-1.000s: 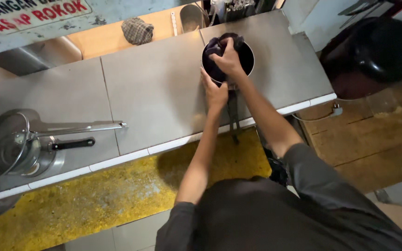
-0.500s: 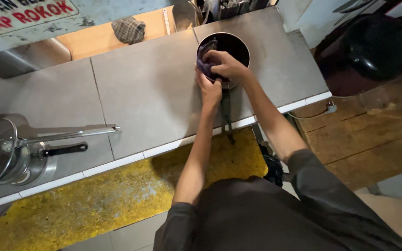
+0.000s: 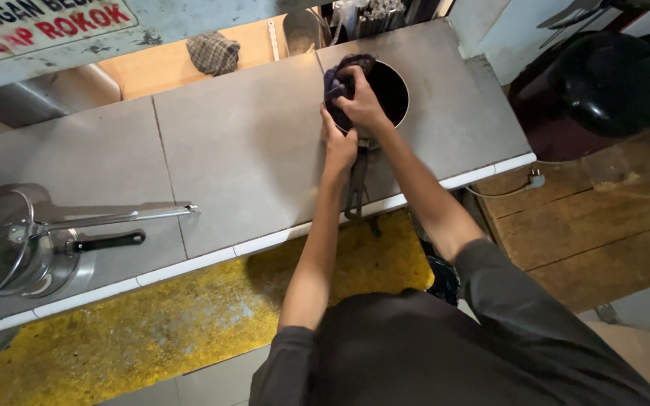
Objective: The person wipes a metal strainer and a saucepan with a cloth on a stainless steel countertop. The strainer is hung on a wall hook, and the saucepan is placed on a wooden table.
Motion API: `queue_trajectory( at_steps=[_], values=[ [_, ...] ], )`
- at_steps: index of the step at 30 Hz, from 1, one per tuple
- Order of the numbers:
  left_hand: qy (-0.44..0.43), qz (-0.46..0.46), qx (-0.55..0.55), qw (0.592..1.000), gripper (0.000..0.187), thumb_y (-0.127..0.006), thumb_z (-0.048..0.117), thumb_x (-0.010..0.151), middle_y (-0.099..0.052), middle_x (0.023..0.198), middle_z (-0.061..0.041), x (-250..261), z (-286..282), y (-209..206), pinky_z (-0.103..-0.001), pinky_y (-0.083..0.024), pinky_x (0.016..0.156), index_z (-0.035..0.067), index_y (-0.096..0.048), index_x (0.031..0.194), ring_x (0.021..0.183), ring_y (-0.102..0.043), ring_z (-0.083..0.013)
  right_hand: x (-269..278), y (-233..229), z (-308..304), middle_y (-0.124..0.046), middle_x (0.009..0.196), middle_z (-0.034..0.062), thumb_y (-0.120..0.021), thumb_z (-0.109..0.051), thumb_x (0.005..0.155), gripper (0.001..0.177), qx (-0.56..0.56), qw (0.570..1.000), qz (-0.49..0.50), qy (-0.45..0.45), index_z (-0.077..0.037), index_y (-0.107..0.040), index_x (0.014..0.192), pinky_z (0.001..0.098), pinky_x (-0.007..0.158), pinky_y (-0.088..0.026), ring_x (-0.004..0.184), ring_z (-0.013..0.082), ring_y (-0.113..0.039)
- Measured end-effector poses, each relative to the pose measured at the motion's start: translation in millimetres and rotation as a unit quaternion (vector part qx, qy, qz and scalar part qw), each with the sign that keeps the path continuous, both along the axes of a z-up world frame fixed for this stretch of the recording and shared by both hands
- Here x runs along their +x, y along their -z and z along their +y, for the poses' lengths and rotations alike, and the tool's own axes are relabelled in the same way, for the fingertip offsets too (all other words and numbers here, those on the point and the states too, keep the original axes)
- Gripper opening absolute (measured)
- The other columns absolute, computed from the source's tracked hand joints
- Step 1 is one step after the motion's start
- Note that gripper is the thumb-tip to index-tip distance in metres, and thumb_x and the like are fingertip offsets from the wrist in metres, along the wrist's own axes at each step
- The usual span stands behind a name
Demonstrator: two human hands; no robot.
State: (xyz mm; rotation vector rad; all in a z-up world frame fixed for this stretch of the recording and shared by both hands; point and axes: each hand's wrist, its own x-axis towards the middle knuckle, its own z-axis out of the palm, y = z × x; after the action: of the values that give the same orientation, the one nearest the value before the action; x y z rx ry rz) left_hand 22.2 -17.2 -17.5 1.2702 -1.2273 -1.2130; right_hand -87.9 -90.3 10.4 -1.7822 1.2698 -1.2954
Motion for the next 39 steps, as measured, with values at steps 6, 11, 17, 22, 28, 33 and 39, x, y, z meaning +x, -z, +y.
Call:
queue_trajectory(
  at_steps=[6, 11, 17, 22, 28, 33, 39],
  values=[
    [0.004, 0.059, -0.047, 0.997, 0.095, -0.064, 0.013, 0.087, -0.041, 0.155, -0.029, 2.0, -3.6, 7.0, -0.043, -0.044, 0.113, 0.010, -0.009, 0.164, 0.138, -0.050, -0.0401, -16.0, 5.5, -1.4, -0.061, 0.111, 0.0079, -0.059, 0.000, 0.088, 0.040, 0.155, 0.979, -0.028, -0.131, 0.000, -0.059, 0.128, 0.0307, 0.097, -0.048, 0.106, 0.0186, -0.058],
    [-0.036, -0.032, -0.174, 0.983, 0.095, -0.073, 0.008, 0.093, -0.034, 0.161, -0.033, -2.0, -13.7, 21.6, -0.047, -0.035, 0.119, 0.006, -0.011, 0.165, 0.147, -0.040, -0.0445, -37.0, -3.8, 12.4, -0.059, 0.108, 0.0033, -0.054, 0.004, 0.079, 0.050, 0.181, 0.956, 0.013, -0.230, -0.004, -0.054, 0.128, 0.0260, 0.089, -0.049, 0.104, 0.0122, -0.057],
    [0.004, -0.076, -0.050, 0.996, 0.116, -0.083, 0.018, 0.077, -0.040, 0.146, -0.033, 1.4, -8.1, 18.1, -0.047, -0.044, 0.109, 0.013, -0.003, 0.160, 0.132, -0.049, -0.0453, -23.3, -10.5, 26.9, -0.056, 0.113, 0.0037, -0.062, 0.005, 0.081, 0.045, 0.124, 0.974, -0.027, -0.186, -0.004, -0.049, 0.124, 0.0275, 0.097, -0.050, 0.112, 0.0137, -0.058],
    [0.029, -0.061, -0.008, 0.998, 0.120, -0.079, 0.016, 0.075, -0.034, 0.153, -0.033, 2.9, -13.2, 13.3, -0.049, -0.047, 0.109, 0.022, 0.001, 0.164, 0.135, -0.047, -0.0482, -16.5, 2.1, 9.5, -0.061, 0.114, 0.0124, -0.066, 0.001, 0.081, 0.048, -0.004, 0.998, 0.060, -0.033, -0.003, -0.052, 0.126, 0.0344, 0.103, -0.049, 0.113, 0.0240, -0.062],
    [0.042, -0.092, -0.050, 0.994, 0.128, -0.082, 0.016, 0.072, -0.035, 0.151, -0.038, 6.4, -18.3, 21.6, -0.052, -0.040, 0.115, 0.021, 0.005, 0.166, 0.138, -0.042, -0.0514, -12.3, 8.0, 3.6, -0.065, 0.116, 0.0146, -0.071, -0.003, 0.079, 0.049, 0.004, 0.996, 0.072, 0.049, -0.003, -0.054, 0.126, 0.0351, 0.102, -0.048, 0.114, 0.0257, -0.063],
    [0.062, -0.063, 0.022, 0.996, 0.125, -0.085, 0.026, 0.074, -0.036, 0.146, -0.034, 11.1, -12.3, 0.2, -0.051, -0.049, 0.101, 0.020, 0.003, 0.163, 0.123, -0.054, -0.0492, -15.4, 4.3, 6.2, -0.062, 0.117, 0.0103, -0.066, 0.001, 0.083, 0.044, 0.066, 0.995, -0.026, -0.067, -0.001, -0.056, 0.126, 0.0309, 0.101, -0.049, 0.113, 0.0203, -0.060],
    [0.062, -0.004, -0.095, 0.994, 0.117, -0.087, 0.022, 0.074, -0.059, 0.133, -0.028, 15.9, -6.4, -6.9, -0.044, -0.057, 0.095, 0.011, -0.011, 0.163, 0.118, -0.066, -0.0397, -23.1, -23.2, 34.8, -0.060, 0.109, 0.0072, -0.053, 0.003, 0.083, 0.043, 0.175, 0.976, 0.003, -0.126, -0.001, -0.058, 0.125, 0.0282, 0.092, -0.050, 0.105, 0.0175, -0.057]
  ],
)
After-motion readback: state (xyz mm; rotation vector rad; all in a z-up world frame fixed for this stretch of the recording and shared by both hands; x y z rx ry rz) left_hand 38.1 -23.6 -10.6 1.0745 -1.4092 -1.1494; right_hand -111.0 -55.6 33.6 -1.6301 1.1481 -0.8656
